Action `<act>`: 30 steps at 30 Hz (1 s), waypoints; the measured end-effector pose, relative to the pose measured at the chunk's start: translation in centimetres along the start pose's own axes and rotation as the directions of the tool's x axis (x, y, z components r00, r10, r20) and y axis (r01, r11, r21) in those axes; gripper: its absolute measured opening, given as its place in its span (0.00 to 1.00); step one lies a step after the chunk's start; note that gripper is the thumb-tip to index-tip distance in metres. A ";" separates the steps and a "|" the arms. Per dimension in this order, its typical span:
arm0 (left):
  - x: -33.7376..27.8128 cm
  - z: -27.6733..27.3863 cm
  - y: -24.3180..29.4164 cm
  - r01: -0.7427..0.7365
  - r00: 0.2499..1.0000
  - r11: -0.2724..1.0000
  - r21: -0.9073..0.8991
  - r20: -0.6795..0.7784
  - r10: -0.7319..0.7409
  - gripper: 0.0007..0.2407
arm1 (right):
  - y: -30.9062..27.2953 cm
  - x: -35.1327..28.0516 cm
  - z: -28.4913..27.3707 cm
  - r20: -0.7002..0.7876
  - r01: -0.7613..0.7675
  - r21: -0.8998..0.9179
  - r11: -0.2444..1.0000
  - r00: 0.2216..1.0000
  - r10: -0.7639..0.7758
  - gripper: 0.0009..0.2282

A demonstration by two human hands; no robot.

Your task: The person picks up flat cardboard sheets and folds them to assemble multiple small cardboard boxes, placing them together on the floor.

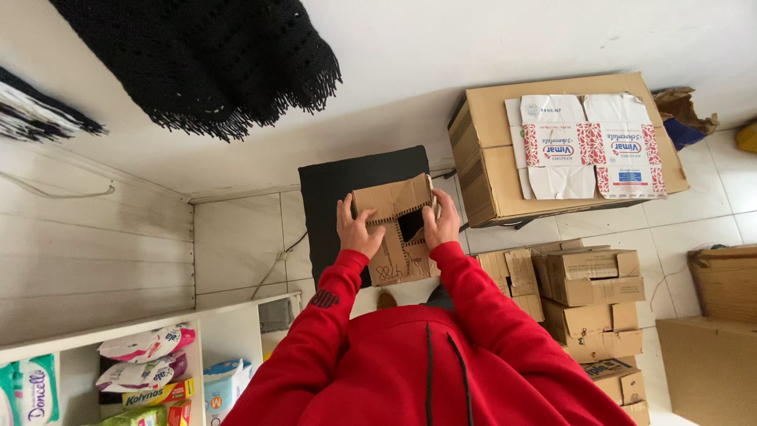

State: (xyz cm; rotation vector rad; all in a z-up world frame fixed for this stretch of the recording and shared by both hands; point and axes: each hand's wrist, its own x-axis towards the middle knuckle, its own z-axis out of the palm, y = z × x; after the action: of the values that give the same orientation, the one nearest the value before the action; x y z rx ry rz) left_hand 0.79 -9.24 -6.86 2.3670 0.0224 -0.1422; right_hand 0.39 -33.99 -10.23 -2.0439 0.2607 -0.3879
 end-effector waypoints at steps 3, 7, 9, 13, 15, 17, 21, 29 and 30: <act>-0.3 -1.5 0.3 0.078 0.994 0.992 -0.097 0.088 -0.070 0.21 | -0.3 -0.1 0.1 0.043 0.050 -0.018 0.999 0.998 -0.049 0.26; 1.6 1.9 -3.1 0.206 0.964 0.978 -0.038 0.179 -0.196 0.25 | 0.1 -0.2 0.5 0.074 0.037 0.085 0.996 0.996 -0.044 0.24; 2.5 2.8 -2.7 0.310 0.934 0.950 0.024 0.181 -0.309 0.24 | 1.1 -0.5 0.7 0.081 0.024 0.114 0.993 0.996 -0.033 0.24; 2.7 4.4 -2.0 0.343 0.926 0.936 0.080 0.138 -0.351 0.24 | 0.5 -1.4 0.0 0.089 -0.034 0.166 0.986 0.996 0.019 0.22; 2.6 3.9 -1.4 0.337 0.933 0.940 0.046 0.119 -0.340 0.26 | 0.4 -1.7 0.1 0.077 -0.039 0.159 0.987 0.997 0.027 0.22; 2.6 3.7 -1.5 0.324 0.940 0.946 0.011 0.110 -0.323 0.27 | -0.4 -1.4 0.2 0.090 -0.006 0.108 0.994 0.996 -0.004 0.21; 2.8 3.8 -1.7 0.339 0.938 0.939 -0.057 0.090 -0.334 0.28 | -3.0 -1.1 -0.1 0.199 0.059 -0.059 0.996 0.979 -0.046 0.24; 1.7 1.8 -2.7 0.431 0.895 0.816 -0.384 0.069 -0.440 0.44 | -1.2 0.2 -0.5 0.239 -0.377 -0.156 0.913 0.883 0.405 0.38; 2.1 2.1 -4.0 0.553 0.830 0.740 -0.384 0.169 -0.532 0.52 | -0.1 0.4 -0.6 0.230 -0.496 -0.158 0.854 0.822 0.521 0.47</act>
State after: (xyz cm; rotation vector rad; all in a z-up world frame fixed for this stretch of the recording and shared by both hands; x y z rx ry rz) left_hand 2.41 -7.91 -11.34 1.8565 0.6683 -0.4326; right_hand 0.55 -34.58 -9.79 -1.9904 0.6517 0.2370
